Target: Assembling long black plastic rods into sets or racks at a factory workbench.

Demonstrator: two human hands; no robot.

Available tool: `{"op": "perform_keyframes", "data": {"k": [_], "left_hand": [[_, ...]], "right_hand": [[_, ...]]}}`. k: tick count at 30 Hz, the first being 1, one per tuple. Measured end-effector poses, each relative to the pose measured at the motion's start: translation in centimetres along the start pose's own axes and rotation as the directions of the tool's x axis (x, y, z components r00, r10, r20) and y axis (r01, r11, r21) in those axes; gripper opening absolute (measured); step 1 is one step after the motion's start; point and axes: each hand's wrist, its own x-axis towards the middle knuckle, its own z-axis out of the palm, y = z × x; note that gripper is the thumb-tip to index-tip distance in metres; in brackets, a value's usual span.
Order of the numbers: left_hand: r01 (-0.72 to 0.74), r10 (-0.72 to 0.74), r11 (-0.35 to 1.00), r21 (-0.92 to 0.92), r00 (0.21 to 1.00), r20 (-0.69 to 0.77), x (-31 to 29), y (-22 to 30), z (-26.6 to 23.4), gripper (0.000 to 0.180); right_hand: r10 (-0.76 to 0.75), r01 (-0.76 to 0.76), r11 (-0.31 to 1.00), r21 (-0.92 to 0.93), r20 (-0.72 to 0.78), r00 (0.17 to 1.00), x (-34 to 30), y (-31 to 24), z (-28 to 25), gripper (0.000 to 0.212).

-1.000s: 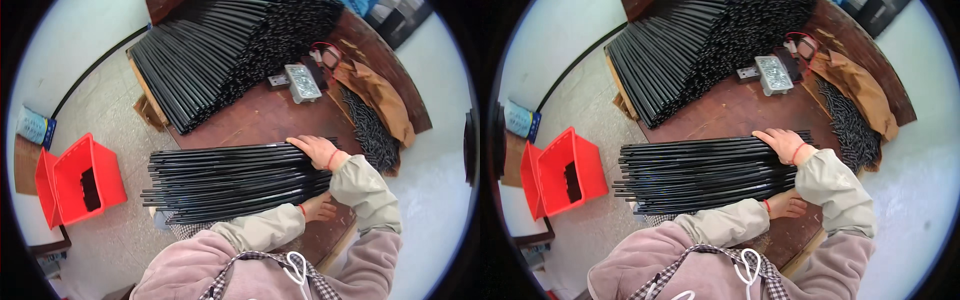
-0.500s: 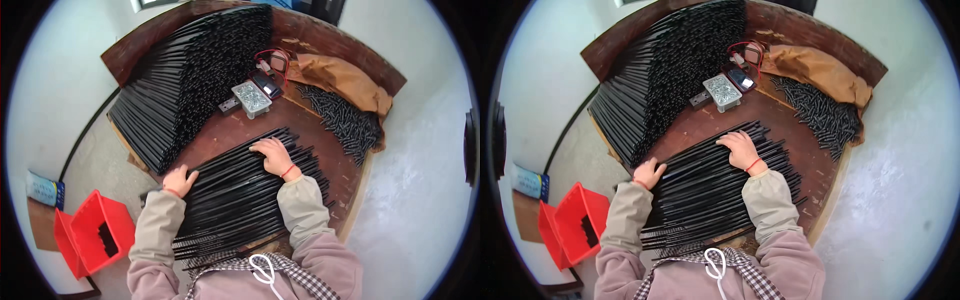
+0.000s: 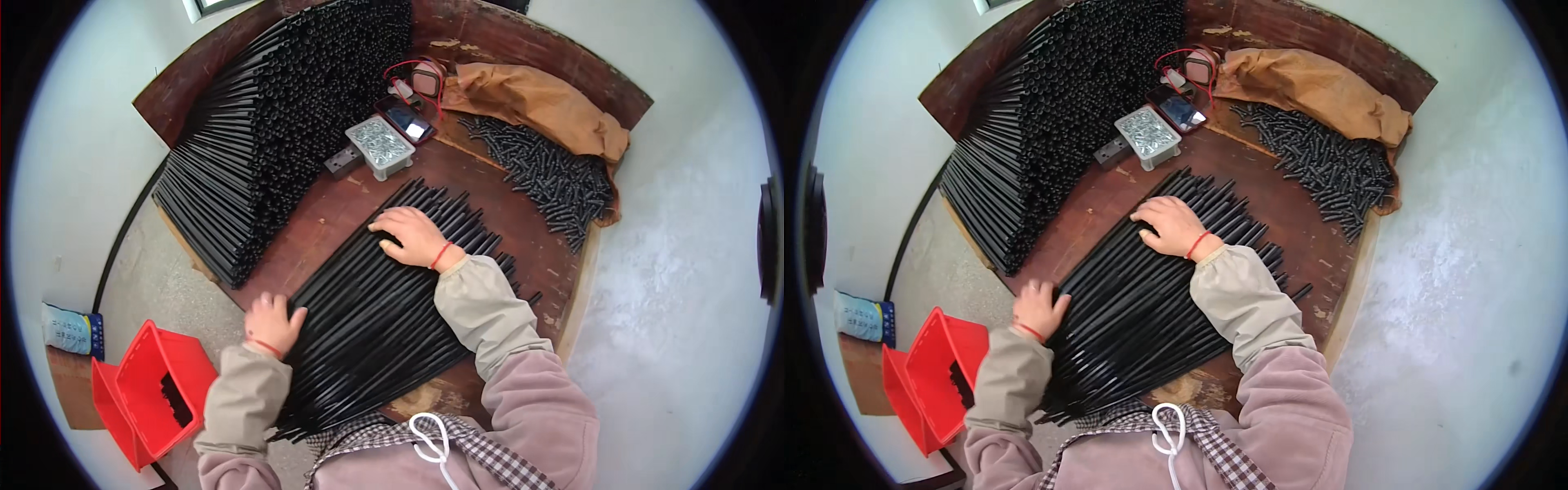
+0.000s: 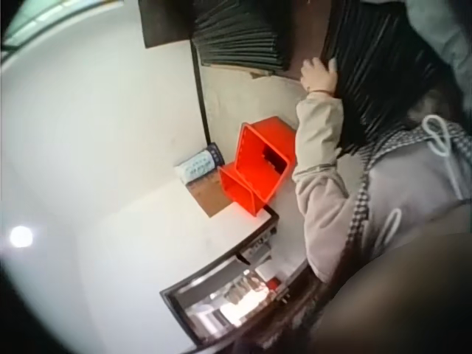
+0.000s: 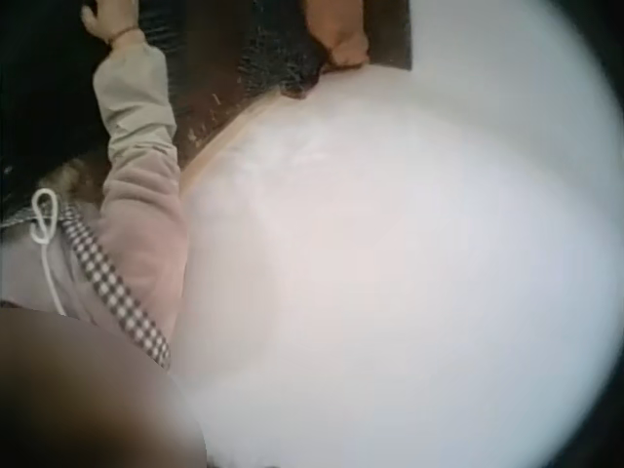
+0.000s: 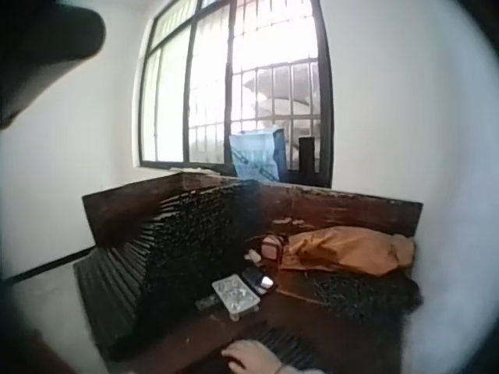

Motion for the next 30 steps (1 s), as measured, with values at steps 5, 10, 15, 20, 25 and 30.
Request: {"op": "perform_keyframes", "data": {"k": [5, 10, 15, 20, 25, 30], "left_hand": [[-0.231, 0.251, 0.915, -0.331, 0.968, 0.019, 8.0, 3.3, -0.5, 0.053], [-0.242, 0.168, 0.937, -0.253, 0.945, -0.28, 12.2, 6.2, 3.1, 0.046], [-0.155, 0.089, 0.958, -0.241, 0.961, -0.263, 9.5, 9.7, 3.7, 0.041], [-0.169, 0.102, 0.972, -0.164, 0.931, -0.351, 8.7, 9.8, 3.3, 0.042], [-0.278, 0.207, 0.948, -0.157, 0.909, -0.361, 10.3, 9.3, 1.9, 0.037], [-0.348, 0.226, 0.806, -0.478, 0.928, -0.295, 15.4, 9.7, 2.5, 0.024]], "right_hand": [[0.029, -0.029, 0.999, 0.033, 0.011, 1.0, -0.8, 0.6, -2.9, 0.032], [0.453, -0.446, 0.891, -0.082, 0.104, 0.885, -1.9, 5.1, -10.7, 0.03], [0.696, -0.691, 0.716, -0.1, 0.173, 0.697, -2.5, 12.3, -17.1, 0.033], [0.602, -0.517, 0.75, -0.412, 0.102, 0.792, 2.4, 19.8, -11.5, 0.036], [0.546, -0.424, 0.583, -0.693, -0.052, 0.836, 4.8, 28.0, -6.4, 0.026], [0.58, -0.422, 0.427, -0.8, -0.115, 0.806, 4.8, 29.9, -4.3, 0.017]]}}
